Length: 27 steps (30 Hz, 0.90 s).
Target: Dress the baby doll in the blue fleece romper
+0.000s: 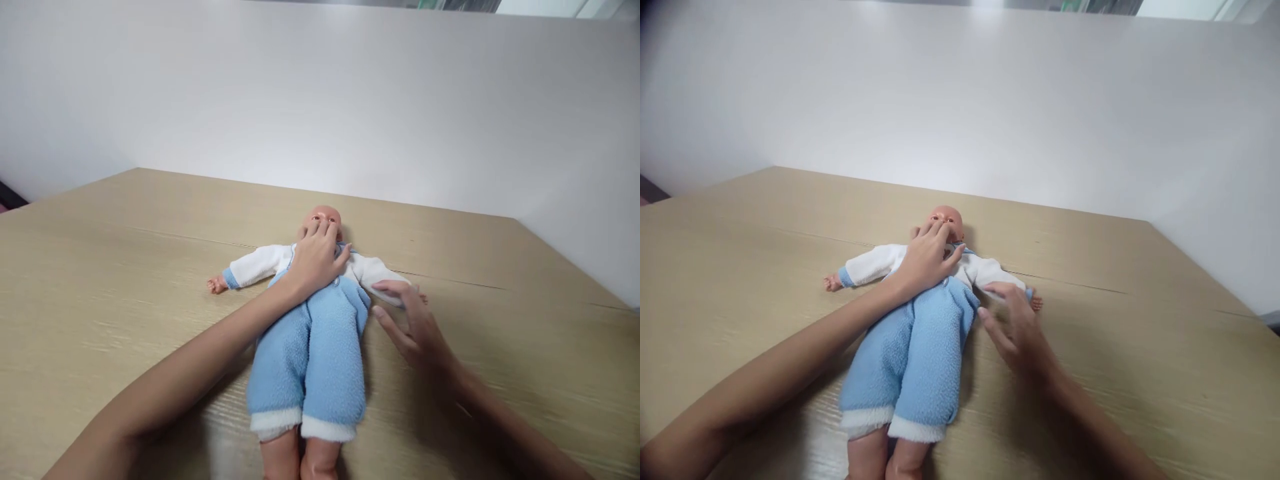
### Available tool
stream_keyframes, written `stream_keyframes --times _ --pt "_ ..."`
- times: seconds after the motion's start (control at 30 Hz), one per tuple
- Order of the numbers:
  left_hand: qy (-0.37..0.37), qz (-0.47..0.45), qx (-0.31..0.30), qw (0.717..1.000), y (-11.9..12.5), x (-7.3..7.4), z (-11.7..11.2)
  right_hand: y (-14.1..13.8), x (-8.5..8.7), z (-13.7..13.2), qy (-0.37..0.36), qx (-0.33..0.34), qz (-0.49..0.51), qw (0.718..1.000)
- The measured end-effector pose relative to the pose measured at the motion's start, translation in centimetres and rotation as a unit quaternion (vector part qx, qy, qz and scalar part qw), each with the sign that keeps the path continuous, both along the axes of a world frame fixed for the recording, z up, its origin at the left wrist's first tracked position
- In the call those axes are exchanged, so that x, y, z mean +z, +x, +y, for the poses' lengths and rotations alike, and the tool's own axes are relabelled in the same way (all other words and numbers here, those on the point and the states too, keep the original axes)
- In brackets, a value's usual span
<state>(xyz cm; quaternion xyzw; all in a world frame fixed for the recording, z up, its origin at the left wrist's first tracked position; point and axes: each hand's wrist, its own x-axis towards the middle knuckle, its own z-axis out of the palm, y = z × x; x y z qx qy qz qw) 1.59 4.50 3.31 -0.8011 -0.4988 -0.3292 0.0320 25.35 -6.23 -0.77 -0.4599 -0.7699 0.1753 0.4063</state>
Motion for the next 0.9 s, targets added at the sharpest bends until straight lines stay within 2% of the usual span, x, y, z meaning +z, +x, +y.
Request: stream_keyframes --times 0.07,0.13,0.2,0.3,0.4,0.47,0.57,0.67,0.83,0.9 --pt "0.007 -0.019 -0.01 1.0 -1.1 0.3 -0.3 -1.4 0.2 -0.3 -0.1 0.043 0.051 0.993" --pt "0.0 -0.053 -0.032 0.998 -2.8 0.2 -1.0 -2.2 0.3 0.0 -0.161 0.074 0.076 0.981" --pt "-0.015 -0.091 -0.058 0.994 -4.9 -0.4 -2.1 -2.4 0.5 0.7 -0.174 0.084 0.064 0.979" --pt "-0.062 -0.152 -0.073 0.984 -8.4 -2.1 -3.9 -2.4 0.7 2.2 -0.163 0.073 0.065 0.982" --pt "-0.136 -0.197 -0.059 0.969 -11.3 -4.0 -5.2 -3.0 0.5 3.9 -0.186 0.08 0.176 0.963" --pt "-0.172 -0.183 -0.058 0.966 -12.7 -4.8 -5.6 -3.8 -0.1 4.9 -0.2 0.074 0.266 0.94" --pt "-0.19 -0.14 -0.075 0.969 -13.6 -5.3 -5.7 -4.9 -1.4 5.9 -0.216 0.055 0.337 0.915" --pt "-0.208 -0.154 -0.09 0.962 -13.8 -5.3 -5.6 -5.3 -2.3 6.0 -0.241 0.044 0.363 0.899" --pt "-0.276 -0.219 -0.107 0.93 -14.2 -5.3 -5.3 -5.5 -2.2 5.1 -0.281 0.033 0.4 0.872" --pt "-0.302 -0.23 -0.123 0.917 -14.5 -5.3 -5.2 -5.7 -2.1 4.8 -0.273 0.032 0.404 0.873"
